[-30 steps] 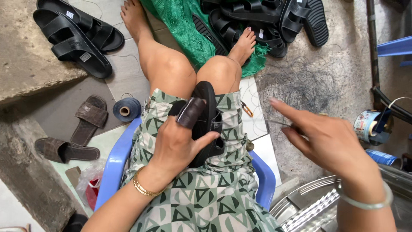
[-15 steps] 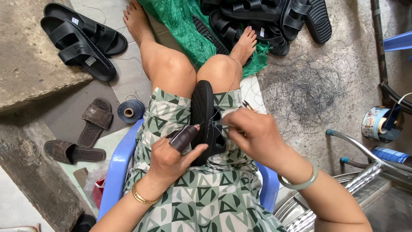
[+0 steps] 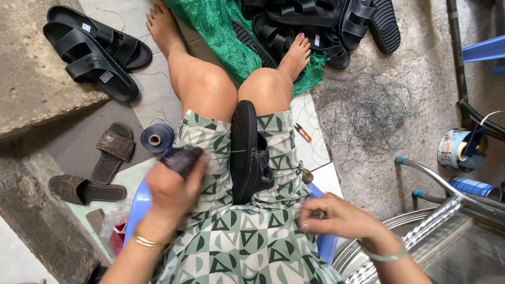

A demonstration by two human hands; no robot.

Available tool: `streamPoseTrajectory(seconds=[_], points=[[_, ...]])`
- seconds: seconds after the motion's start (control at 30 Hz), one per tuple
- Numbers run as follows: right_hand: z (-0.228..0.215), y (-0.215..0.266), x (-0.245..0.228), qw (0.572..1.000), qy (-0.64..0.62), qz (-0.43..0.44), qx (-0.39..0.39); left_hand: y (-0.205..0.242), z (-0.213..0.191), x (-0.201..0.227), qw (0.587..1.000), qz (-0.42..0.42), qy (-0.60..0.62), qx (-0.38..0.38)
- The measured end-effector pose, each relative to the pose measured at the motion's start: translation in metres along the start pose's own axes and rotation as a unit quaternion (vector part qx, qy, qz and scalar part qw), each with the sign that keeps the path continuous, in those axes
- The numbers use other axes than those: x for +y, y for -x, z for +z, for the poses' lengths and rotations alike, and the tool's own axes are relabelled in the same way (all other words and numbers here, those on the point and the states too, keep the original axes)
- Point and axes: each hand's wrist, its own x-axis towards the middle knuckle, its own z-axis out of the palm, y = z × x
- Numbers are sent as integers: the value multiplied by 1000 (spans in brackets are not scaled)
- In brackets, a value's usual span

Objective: The person sits on a low chair and sews a black slipper using a needle and thread. They hold the slipper on their lap, repeatedly pushing the needle through the sole and pulling the thread to stitch the parts together.

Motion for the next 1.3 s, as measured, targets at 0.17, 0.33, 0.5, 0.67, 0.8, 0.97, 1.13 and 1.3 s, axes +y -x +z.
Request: streamPoseTrajectory(seconds=[0.17, 0.33, 0.5, 0.67, 0.8, 0.97, 1.13, 1.3], points=[[-26, 27, 33, 841, 410, 143, 324, -15, -16, -30, 993, -74, 42, -79], [12, -35, -4, 890, 248, -122, 361, -44, -39, 8, 808, -157, 464, -328], [39, -53, -2, 906, 241, -95, 334, -68, -13, 27, 697, -196, 656, -214], [70, -56, -12, 951, 63, -219, 209, -124, 50, 20, 960, -188, 206, -21], [78, -72, -13, 955, -54, -207, 205, -192, 67, 40, 687, -477, 548, 15], [77, -91, -14, 910, 59, -265, 314, -197, 109, 26, 697, -469, 514, 174], [68, -87, -7, 927, 44, -241, 285, -196, 107, -1, 641, -444, 604, 163], [-9, -44, 43, 946, -246, -185, 97, -151, 10, -61, 919, -145, 218, -296]])
